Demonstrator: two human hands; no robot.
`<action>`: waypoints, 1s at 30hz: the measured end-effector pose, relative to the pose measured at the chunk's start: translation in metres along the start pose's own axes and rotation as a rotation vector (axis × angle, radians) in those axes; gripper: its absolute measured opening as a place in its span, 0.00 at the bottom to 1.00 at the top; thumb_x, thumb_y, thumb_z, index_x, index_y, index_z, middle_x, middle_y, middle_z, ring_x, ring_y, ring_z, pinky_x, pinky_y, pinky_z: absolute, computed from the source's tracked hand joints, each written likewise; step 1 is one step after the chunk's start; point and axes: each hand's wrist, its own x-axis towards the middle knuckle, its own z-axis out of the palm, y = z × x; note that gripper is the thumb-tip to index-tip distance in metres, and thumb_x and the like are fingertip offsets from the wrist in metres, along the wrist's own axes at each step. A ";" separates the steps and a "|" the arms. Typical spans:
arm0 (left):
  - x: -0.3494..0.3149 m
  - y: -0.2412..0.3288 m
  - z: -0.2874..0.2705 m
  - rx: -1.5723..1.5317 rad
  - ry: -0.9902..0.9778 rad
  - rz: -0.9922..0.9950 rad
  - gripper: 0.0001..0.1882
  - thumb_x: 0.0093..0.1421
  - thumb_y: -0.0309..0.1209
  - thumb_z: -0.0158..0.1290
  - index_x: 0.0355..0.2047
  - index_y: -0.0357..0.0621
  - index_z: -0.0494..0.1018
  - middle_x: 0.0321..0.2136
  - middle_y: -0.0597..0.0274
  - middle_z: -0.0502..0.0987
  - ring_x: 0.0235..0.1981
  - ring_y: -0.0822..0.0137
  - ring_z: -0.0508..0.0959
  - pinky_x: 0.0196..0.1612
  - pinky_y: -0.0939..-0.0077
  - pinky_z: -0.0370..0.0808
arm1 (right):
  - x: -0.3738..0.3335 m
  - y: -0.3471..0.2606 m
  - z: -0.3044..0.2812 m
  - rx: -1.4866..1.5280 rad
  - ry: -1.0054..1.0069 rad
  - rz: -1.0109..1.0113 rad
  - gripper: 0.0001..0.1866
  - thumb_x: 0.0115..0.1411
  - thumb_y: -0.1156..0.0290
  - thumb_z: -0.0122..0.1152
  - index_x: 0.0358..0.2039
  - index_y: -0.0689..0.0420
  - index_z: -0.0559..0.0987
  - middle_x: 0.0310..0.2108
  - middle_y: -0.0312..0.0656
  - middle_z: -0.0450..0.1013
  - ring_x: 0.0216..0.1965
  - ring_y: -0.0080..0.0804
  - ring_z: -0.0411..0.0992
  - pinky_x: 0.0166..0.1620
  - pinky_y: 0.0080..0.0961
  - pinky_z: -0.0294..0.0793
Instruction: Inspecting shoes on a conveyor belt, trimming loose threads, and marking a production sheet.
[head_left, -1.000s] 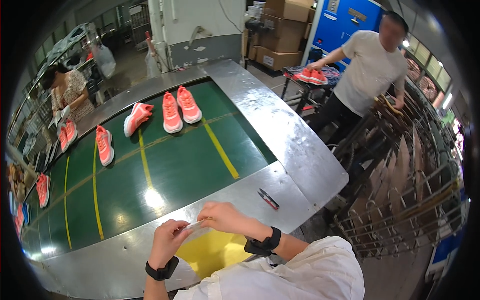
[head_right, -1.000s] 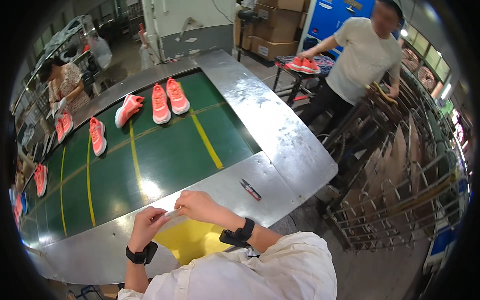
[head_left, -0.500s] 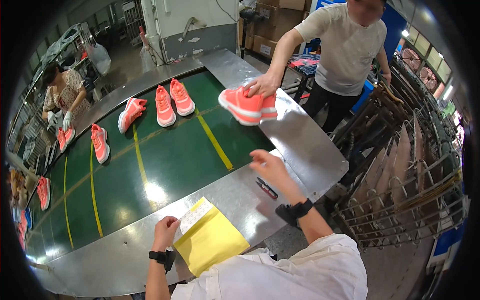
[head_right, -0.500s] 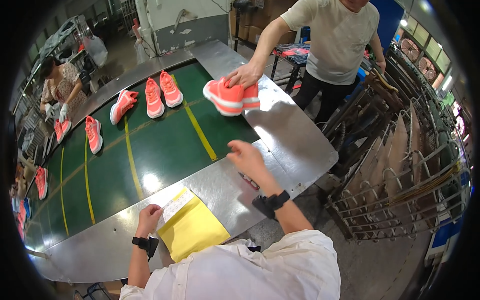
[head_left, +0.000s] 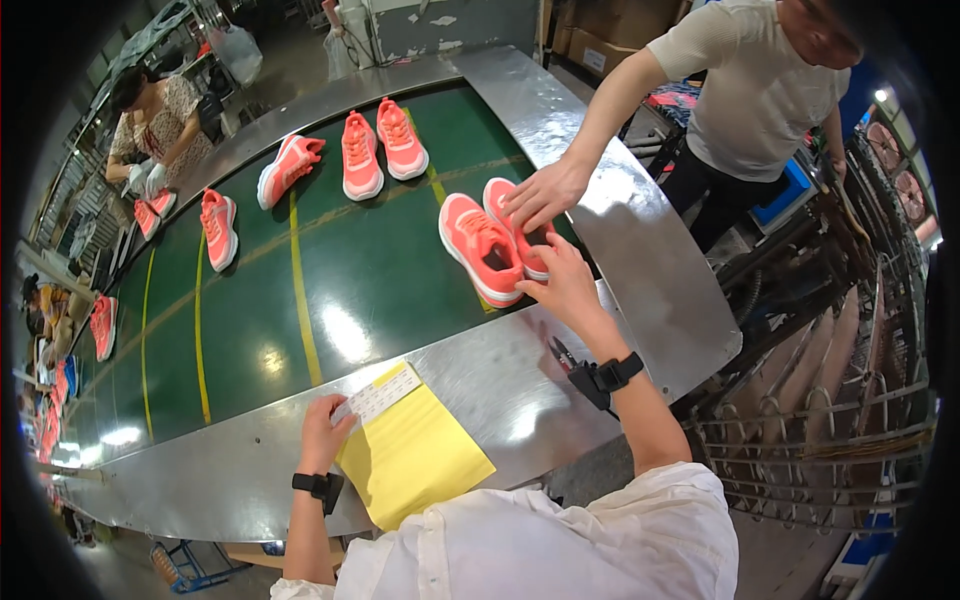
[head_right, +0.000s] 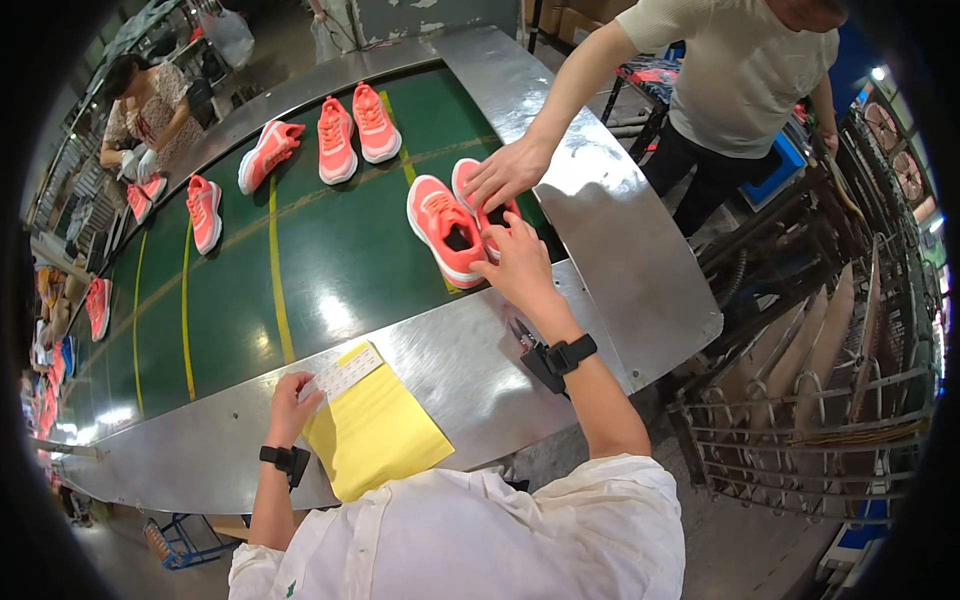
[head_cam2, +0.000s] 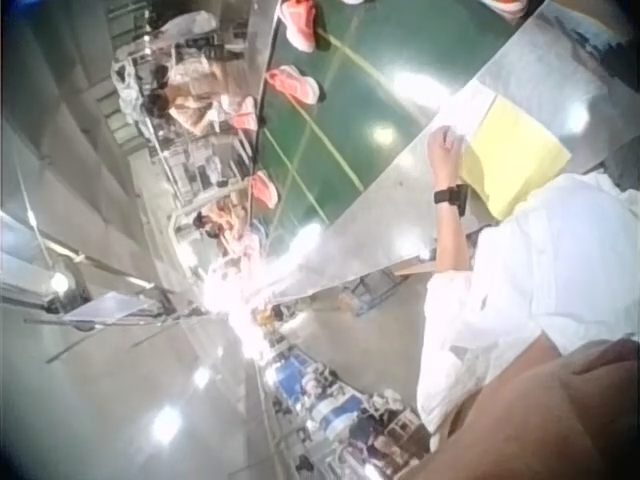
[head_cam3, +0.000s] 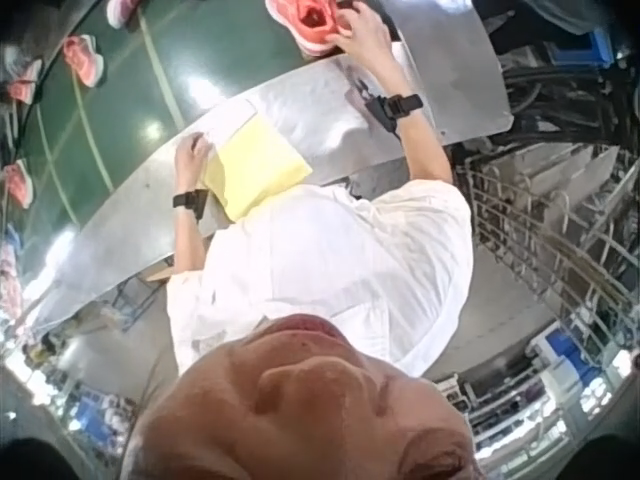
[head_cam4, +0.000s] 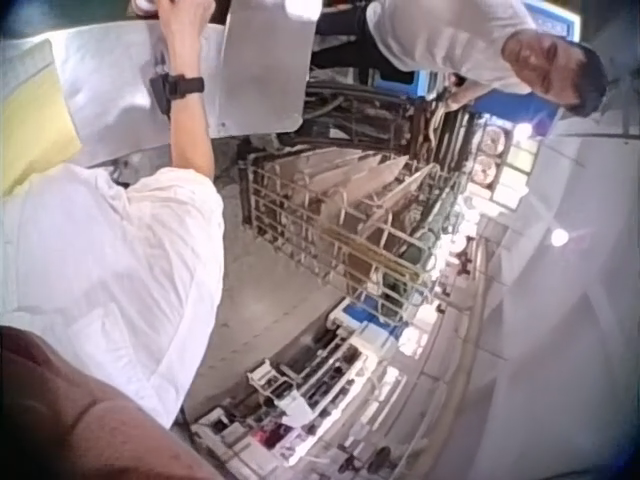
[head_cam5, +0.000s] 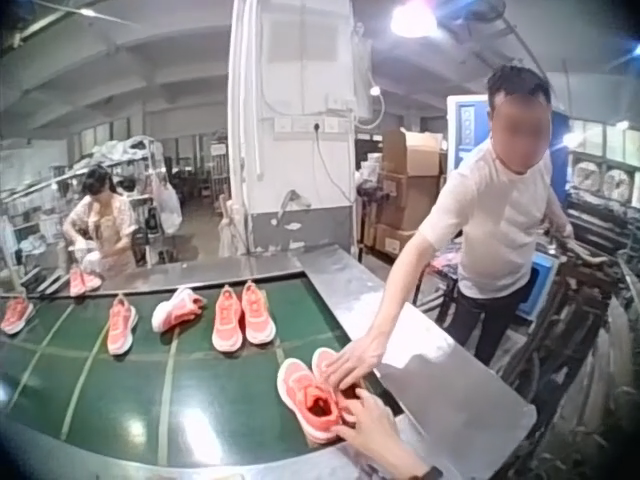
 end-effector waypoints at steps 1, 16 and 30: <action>0.001 0.003 -0.001 0.016 -0.011 0.046 0.18 0.48 0.26 0.61 0.41 0.39 0.72 0.40 0.53 0.74 0.42 0.55 0.74 0.43 0.67 0.72 | 0.003 -0.001 0.004 -0.060 0.008 -0.062 0.26 0.44 0.61 0.71 0.45 0.49 0.76 0.54 0.55 0.64 0.56 0.52 0.62 0.54 0.42 0.65; -0.052 0.035 0.036 0.469 -0.055 0.253 0.26 0.49 0.31 0.59 0.50 0.48 0.69 0.52 0.63 0.69 0.51 0.58 0.69 0.49 0.60 0.66 | -0.005 -0.066 -0.018 -0.141 -0.268 0.068 0.24 0.44 0.46 0.67 0.30 0.55 0.80 0.19 0.42 0.73 0.27 0.43 0.74 0.34 0.38 0.73; -0.043 0.021 0.016 0.360 0.024 0.366 0.24 0.48 0.28 0.58 0.48 0.46 0.70 0.49 0.62 0.72 0.47 0.58 0.71 0.46 0.62 0.69 | -0.162 -0.170 0.000 -0.087 -0.374 -0.114 0.19 0.44 0.56 0.71 0.33 0.54 0.78 0.48 0.51 0.66 0.46 0.45 0.67 0.39 0.36 0.74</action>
